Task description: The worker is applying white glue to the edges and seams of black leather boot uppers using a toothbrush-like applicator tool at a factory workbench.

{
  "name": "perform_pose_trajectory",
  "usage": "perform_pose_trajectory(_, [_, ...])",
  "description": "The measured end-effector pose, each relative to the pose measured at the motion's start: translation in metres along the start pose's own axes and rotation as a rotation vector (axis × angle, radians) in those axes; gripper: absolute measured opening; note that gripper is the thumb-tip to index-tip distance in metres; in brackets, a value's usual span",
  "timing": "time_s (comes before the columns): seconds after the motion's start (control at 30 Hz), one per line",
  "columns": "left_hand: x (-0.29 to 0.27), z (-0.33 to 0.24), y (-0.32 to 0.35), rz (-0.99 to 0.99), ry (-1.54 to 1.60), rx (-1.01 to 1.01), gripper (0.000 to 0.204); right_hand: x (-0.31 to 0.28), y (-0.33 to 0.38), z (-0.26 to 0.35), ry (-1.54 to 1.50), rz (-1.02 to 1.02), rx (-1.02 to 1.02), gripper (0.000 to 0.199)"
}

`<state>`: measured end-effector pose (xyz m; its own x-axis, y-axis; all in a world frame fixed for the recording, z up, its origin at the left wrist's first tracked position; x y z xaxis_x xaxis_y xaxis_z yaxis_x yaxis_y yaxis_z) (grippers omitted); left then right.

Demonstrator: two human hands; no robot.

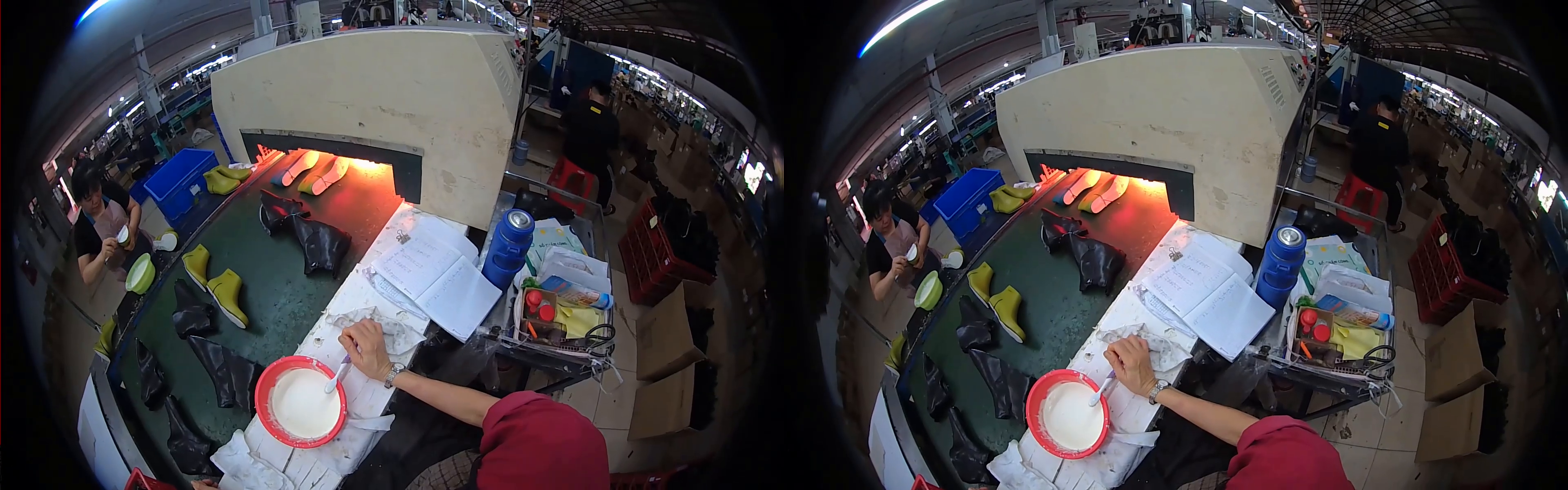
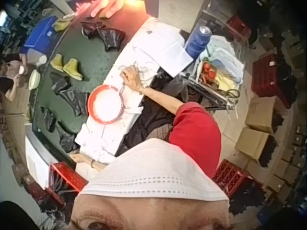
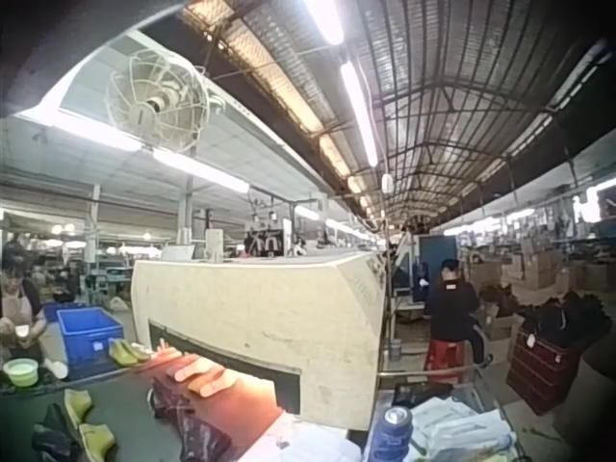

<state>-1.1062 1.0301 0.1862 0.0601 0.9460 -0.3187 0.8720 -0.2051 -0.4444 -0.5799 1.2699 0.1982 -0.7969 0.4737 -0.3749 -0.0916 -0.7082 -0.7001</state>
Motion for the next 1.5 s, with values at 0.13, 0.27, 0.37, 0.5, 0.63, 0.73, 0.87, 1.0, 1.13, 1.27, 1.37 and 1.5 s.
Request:
perform_pose_trajectory(0.13, [0.008,0.028,-0.012,-0.003,-0.008,0.031,0.036,-0.002,0.001,-0.009,-0.030,-0.037,0.071,0.010])
perform_pose_trajectory(0.27, [0.014,0.004,0.002,0.058,0.008,0.058,0.032,0.000,0.003,-0.023,-0.090,-0.116,0.129,0.015])
perform_pose_trajectory(0.37, [0.003,0.008,0.002,0.063,0.101,0.072,0.033,0.003,0.003,-0.012,-0.052,-0.080,0.097,0.019])
perform_pose_trajectory(0.5, [0.012,0.023,-0.005,0.107,0.163,0.106,0.034,0.001,0.001,-0.014,-0.049,-0.082,0.136,0.017])
perform_pose_trajectory(0.63, [0.018,0.046,-0.017,0.100,0.193,0.129,0.036,-0.001,0.002,-0.016,-0.073,-0.055,0.166,0.014])
perform_pose_trajectory(0.73, [0.017,0.058,-0.023,0.084,0.207,0.143,0.039,0.000,-0.001,-0.014,-0.102,-0.048,0.185,0.015])
perform_pose_trajectory(0.87, [0.017,0.055,-0.019,0.031,0.208,0.180,0.039,-0.001,0.000,-0.015,-0.133,-0.082,0.227,0.018])
perform_pose_trajectory(1.0, [0.013,0.044,-0.011,0.003,0.229,0.109,0.041,-0.001,0.002,-0.018,-0.140,-0.058,0.251,0.019])
perform_pose_trajectory(1.13, [0.006,0.035,-0.012,0.191,0.083,0.108,0.042,0.002,0.003,-0.020,-0.139,-0.101,0.217,0.015])
perform_pose_trajectory(1.27, [0.007,0.004,-0.001,0.157,0.032,0.152,0.040,0.004,0.003,-0.023,-0.125,-0.087,0.183,0.016])
perform_pose_trajectory(1.37, [0.014,0.015,-0.008,0.153,0.220,-0.002,0.038,0.003,0.003,-0.023,-0.124,-0.033,0.223,0.016])
perform_pose_trajectory(1.5, [0.007,0.015,-0.004,0.140,0.095,0.056,0.038,0.006,0.003,-0.021,-0.125,-0.074,0.190,0.015])
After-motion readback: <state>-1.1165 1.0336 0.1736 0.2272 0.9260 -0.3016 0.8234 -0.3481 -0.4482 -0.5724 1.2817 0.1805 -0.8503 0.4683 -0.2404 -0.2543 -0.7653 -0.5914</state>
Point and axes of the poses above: each hand's wrist, its own y-axis away from the middle knuckle, its own x-axis out of the palm, z = x × y, the point moved 3 cm from there along -y, towards the middle knuckle, and after that the axes turned 1 degree about z, right-handed, at the moved point
